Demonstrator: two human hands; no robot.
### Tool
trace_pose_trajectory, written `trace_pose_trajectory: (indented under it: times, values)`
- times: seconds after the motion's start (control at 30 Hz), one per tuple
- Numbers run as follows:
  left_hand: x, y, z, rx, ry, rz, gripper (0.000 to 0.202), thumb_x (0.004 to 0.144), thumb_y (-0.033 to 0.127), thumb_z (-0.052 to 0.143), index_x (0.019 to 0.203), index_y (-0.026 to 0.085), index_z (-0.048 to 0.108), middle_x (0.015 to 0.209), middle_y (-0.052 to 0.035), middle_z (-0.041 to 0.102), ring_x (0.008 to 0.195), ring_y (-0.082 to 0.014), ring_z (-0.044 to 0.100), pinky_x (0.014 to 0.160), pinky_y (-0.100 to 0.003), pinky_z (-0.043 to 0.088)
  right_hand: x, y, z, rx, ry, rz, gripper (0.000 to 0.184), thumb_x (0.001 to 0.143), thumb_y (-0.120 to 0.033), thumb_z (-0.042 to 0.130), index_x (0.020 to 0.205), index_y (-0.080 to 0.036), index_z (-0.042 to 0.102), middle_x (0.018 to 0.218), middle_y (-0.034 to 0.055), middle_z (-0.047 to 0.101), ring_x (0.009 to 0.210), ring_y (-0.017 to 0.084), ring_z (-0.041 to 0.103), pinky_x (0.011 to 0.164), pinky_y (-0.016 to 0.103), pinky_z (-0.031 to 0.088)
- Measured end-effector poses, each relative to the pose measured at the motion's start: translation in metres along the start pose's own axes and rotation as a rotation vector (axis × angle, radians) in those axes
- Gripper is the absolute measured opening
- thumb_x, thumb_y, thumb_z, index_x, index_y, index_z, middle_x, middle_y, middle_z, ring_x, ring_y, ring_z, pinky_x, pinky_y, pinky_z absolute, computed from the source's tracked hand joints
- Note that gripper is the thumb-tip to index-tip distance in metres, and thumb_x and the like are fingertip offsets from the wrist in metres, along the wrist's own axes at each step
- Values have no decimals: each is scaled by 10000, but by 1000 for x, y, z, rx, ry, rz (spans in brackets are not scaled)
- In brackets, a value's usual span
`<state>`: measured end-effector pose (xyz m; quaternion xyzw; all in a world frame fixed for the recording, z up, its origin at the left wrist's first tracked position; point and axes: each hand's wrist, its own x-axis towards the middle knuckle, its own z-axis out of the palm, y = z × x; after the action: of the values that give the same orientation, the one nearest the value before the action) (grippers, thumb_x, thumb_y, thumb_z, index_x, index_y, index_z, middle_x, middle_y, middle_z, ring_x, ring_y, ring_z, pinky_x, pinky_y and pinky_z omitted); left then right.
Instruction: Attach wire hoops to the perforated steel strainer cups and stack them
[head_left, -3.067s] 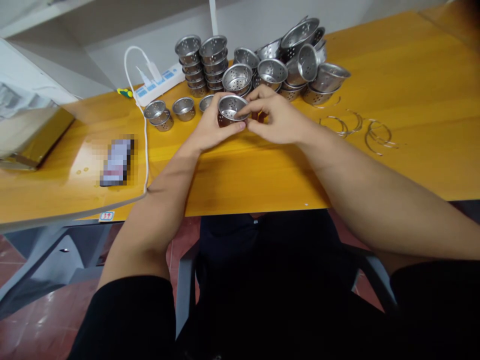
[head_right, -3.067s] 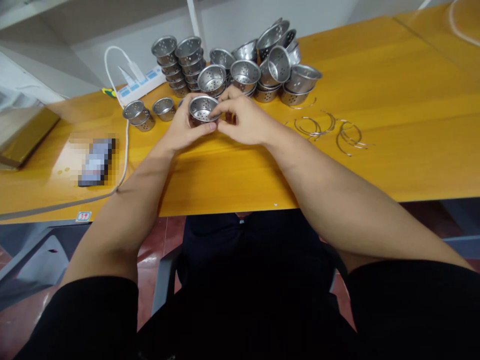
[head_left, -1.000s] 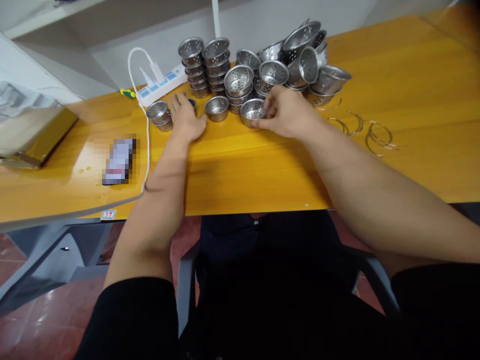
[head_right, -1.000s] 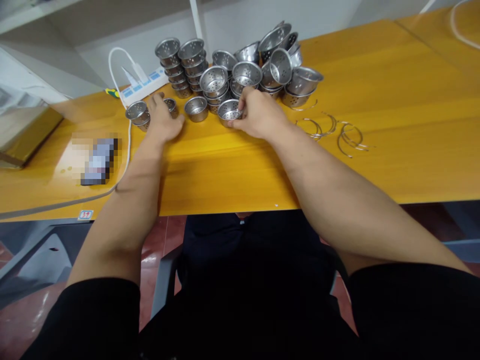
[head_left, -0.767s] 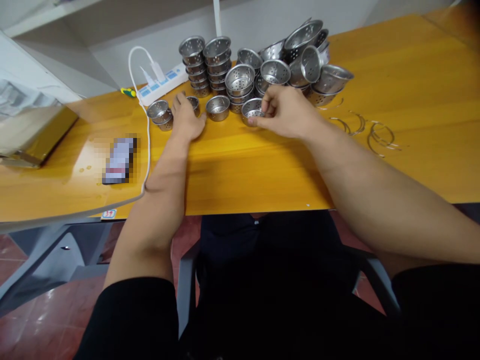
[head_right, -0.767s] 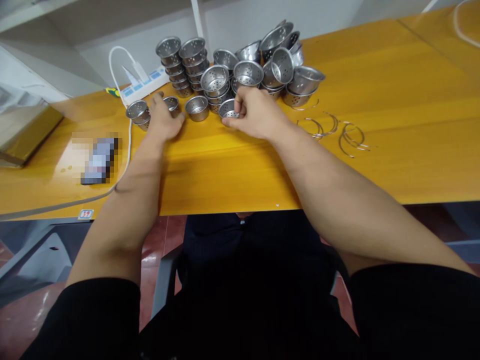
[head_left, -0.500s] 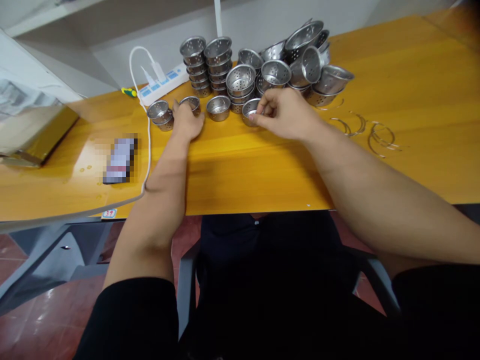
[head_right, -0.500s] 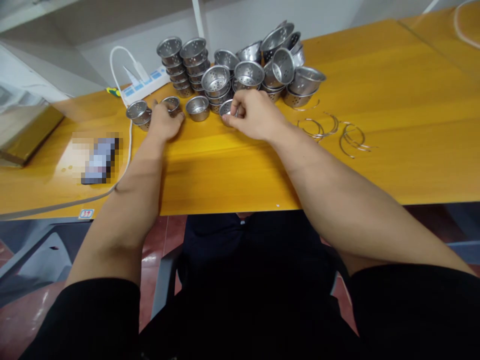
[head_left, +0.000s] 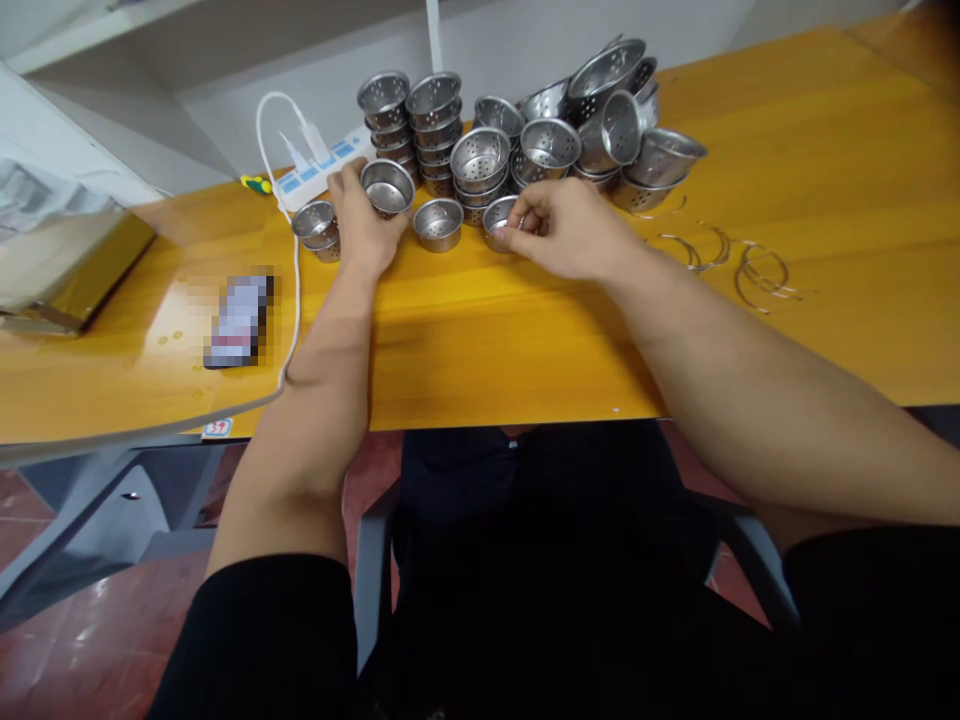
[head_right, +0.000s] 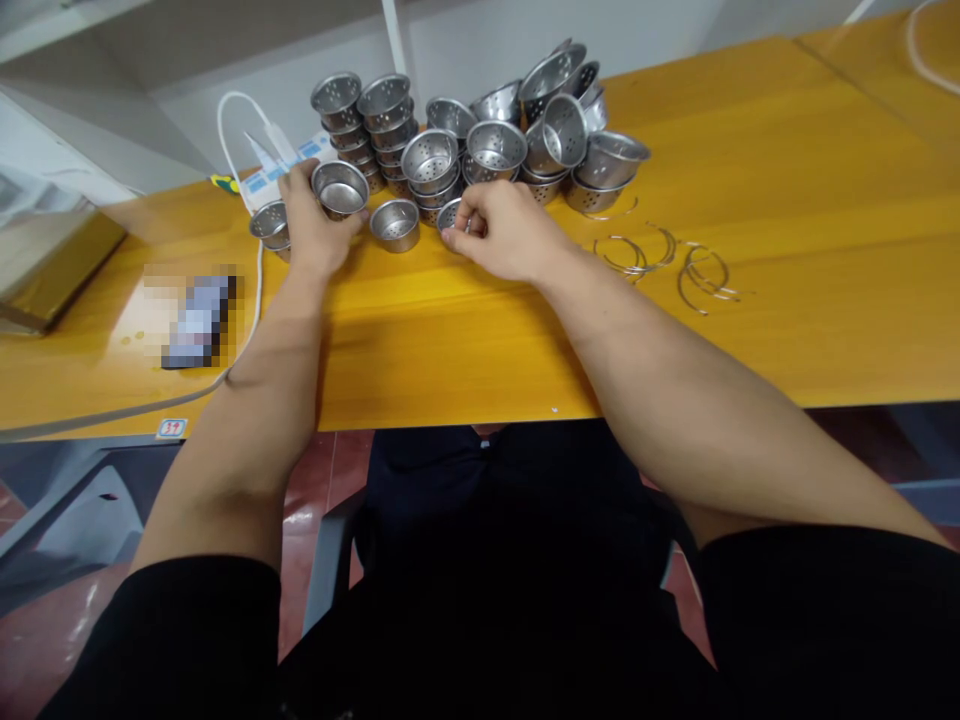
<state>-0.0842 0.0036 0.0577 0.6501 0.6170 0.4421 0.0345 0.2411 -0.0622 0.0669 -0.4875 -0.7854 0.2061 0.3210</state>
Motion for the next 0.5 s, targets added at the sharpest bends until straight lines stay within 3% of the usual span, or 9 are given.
trace_pose_trajectory:
  times: [0.13,0.2,0.27,0.33,0.4,0.47,0.5]
  values:
    - [4,-3,1,6,-2,14,985,801,-152,1025,1518,271,500,1644,-58,624,1569,-206,510,1557,-491,395,0,3,0,54,-42,-16,434,1136,-632,935,990,-278,731,916,98,778,948,341,724,1002,568,639]
    - [5,-6,4,-19,27,36,961,810,-133,990,1506,280,472,1648,-84,628,1581,-206,552,1549,-476,411,0,4,2,85,-52,-34,460,1104,-686,945,1009,-280,750,941,97,786,951,348,730,989,578,643]
    - [3,-4,6,-92,54,50,861,839,-63,975,1438,335,502,1585,-83,683,1529,-243,657,1477,-491,506,0,3,4,114,-85,-59,463,1068,-712,956,1057,-285,778,948,83,788,940,344,737,968,570,652]
    - [-1,1,7,-180,66,55,702,895,4,972,1337,353,553,1461,-56,769,1408,-283,744,1375,-544,594,-2,1,6,130,-133,-90,450,1042,-707,964,1103,-293,800,939,66,788,920,336,742,957,559,660]
    - [-6,8,7,-238,67,49,585,946,23,983,1282,304,595,1341,-45,819,1307,-276,771,1325,-559,636,-3,-3,8,121,-172,-117,409,1031,-661,966,1112,-292,810,928,57,790,910,335,751,959,552,665]
    - [-12,15,6,-234,22,54,487,1047,110,973,1340,242,607,1361,-48,826,1273,-232,766,1317,-554,671,-4,-5,6,88,-165,-119,359,1021,-592,977,1111,-285,814,923,56,795,923,347,769,978,554,664]
    - [-15,18,5,-218,-23,51,451,1114,228,957,1396,242,605,1411,-41,820,1273,-223,759,1286,-560,703,-4,-6,5,67,-143,-108,335,1024,-552,983,1130,-280,818,929,60,801,944,357,780,999,559,660]
